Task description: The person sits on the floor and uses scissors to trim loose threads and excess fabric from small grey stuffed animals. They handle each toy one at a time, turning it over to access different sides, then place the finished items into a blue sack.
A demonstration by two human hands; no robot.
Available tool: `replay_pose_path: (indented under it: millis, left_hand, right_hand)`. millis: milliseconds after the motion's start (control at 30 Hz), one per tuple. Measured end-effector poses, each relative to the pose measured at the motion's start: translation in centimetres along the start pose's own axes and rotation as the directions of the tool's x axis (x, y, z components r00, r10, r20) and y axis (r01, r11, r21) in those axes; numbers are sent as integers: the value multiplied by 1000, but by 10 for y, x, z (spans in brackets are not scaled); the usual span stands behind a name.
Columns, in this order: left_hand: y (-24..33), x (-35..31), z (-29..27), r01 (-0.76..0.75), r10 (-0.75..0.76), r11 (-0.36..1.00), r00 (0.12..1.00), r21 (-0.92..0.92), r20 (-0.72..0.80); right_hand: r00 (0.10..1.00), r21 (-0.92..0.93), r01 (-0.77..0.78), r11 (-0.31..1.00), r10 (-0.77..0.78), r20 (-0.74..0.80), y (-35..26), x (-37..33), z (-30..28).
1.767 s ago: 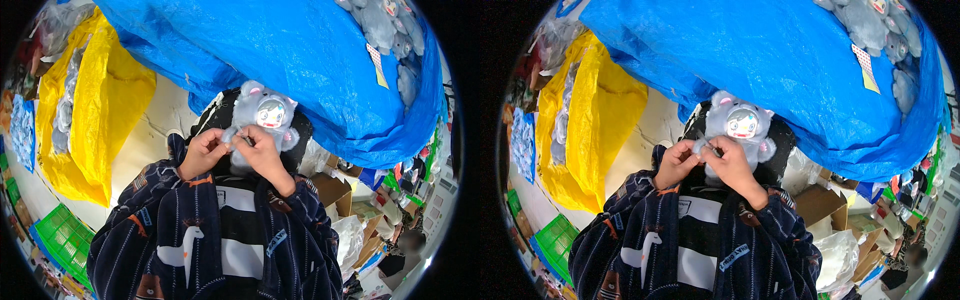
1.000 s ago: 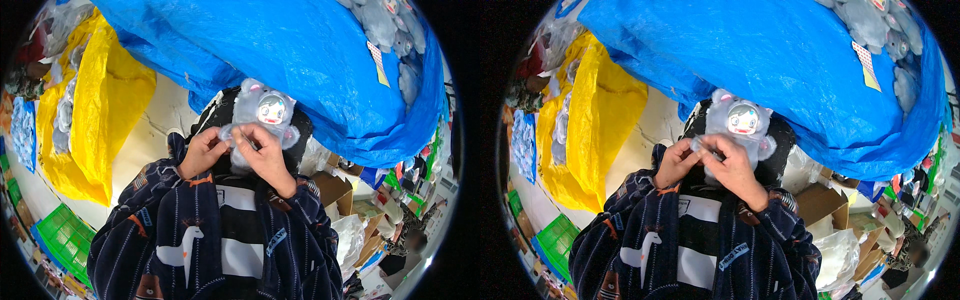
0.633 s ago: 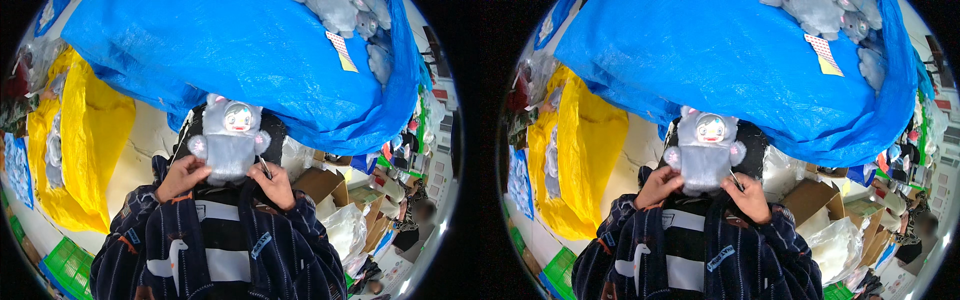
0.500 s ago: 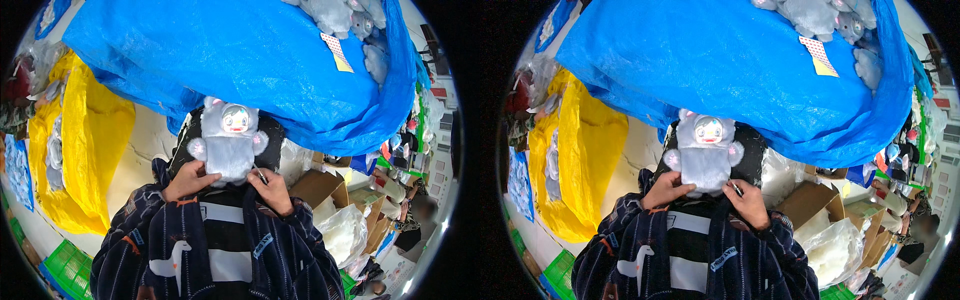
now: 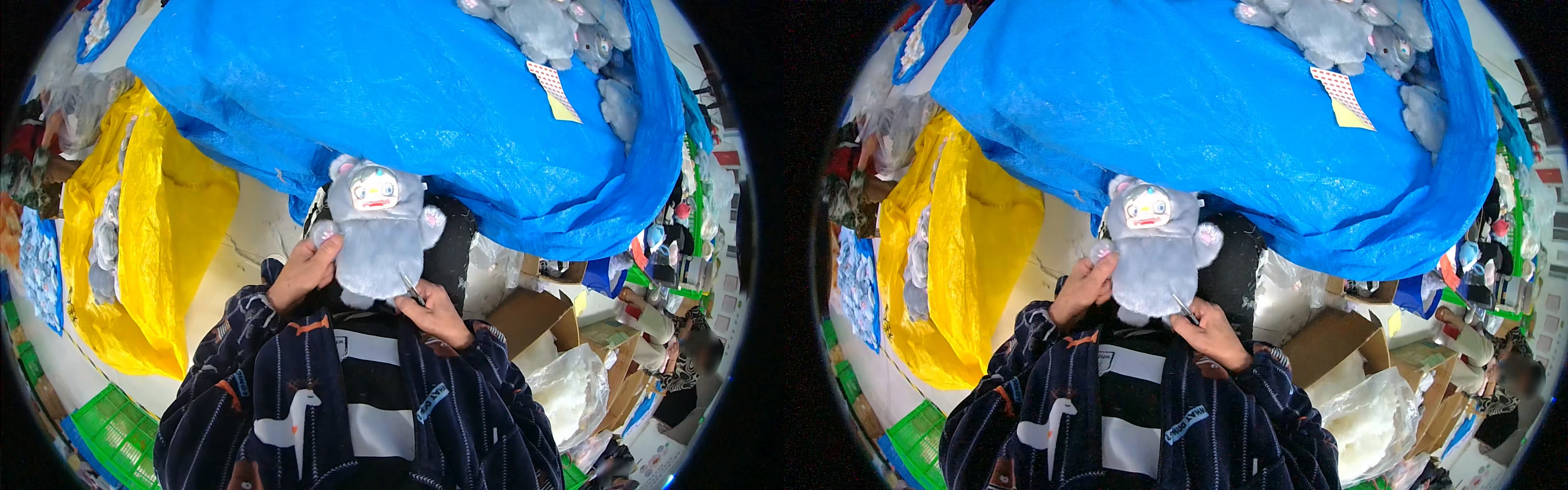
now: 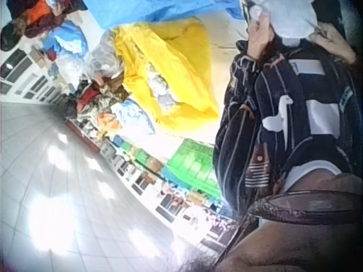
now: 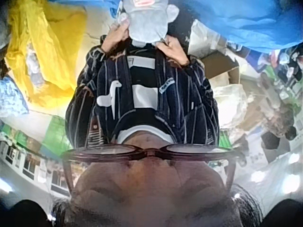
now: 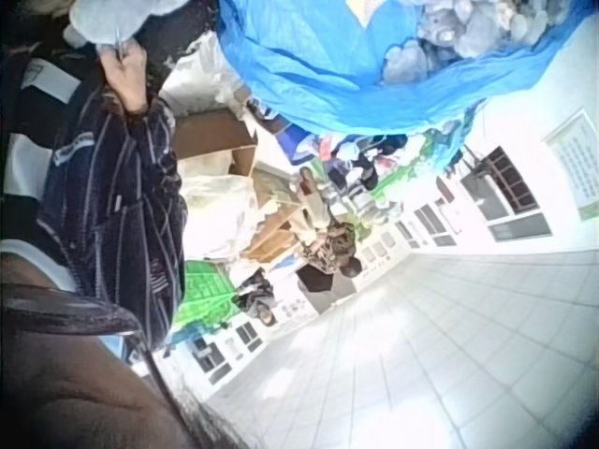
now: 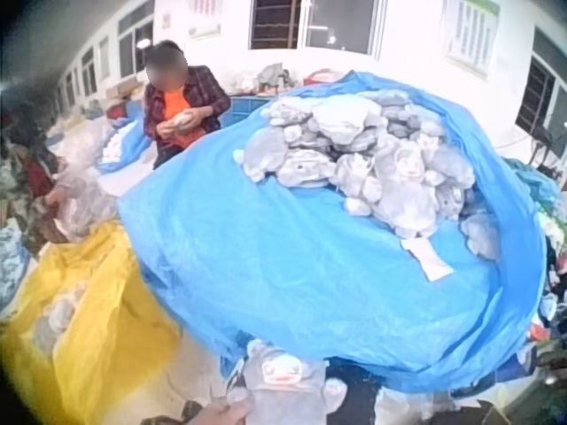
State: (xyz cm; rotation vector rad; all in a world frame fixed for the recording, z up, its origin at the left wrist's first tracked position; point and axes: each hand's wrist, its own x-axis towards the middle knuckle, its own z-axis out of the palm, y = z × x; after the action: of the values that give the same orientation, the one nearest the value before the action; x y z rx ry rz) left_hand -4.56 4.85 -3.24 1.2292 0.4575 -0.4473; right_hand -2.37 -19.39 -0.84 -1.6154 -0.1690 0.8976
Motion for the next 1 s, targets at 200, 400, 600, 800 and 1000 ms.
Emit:
replay_pose_path:
  millis: [200,400,600,800,1000]
  left_hand:
    - [6,1,-33,80,-80,837,997,-541,23]
    - [-2,-26,-13,-14,6,980,999,197,44]
    - [-26,-34,-63,-187,160,979,952,-82,-262]
    - [57,-93,-157,-761,847,162,434,-628,-307]
    - [47,-58,-109,-696,589,582,718,-420,-371]
  right_hand:
    - [995,-1,-97,995,97,-7,-2,1,6]
    - [994,6,64,998,-64,93,17,16,14]
    - [914,-442,404,801,-330,236,-23,14,-8]
    - [813,-584,251,772,-496,-305,-144,24,-99]
    - [499,-599,139,789,-578,-645,-208,123,-249]
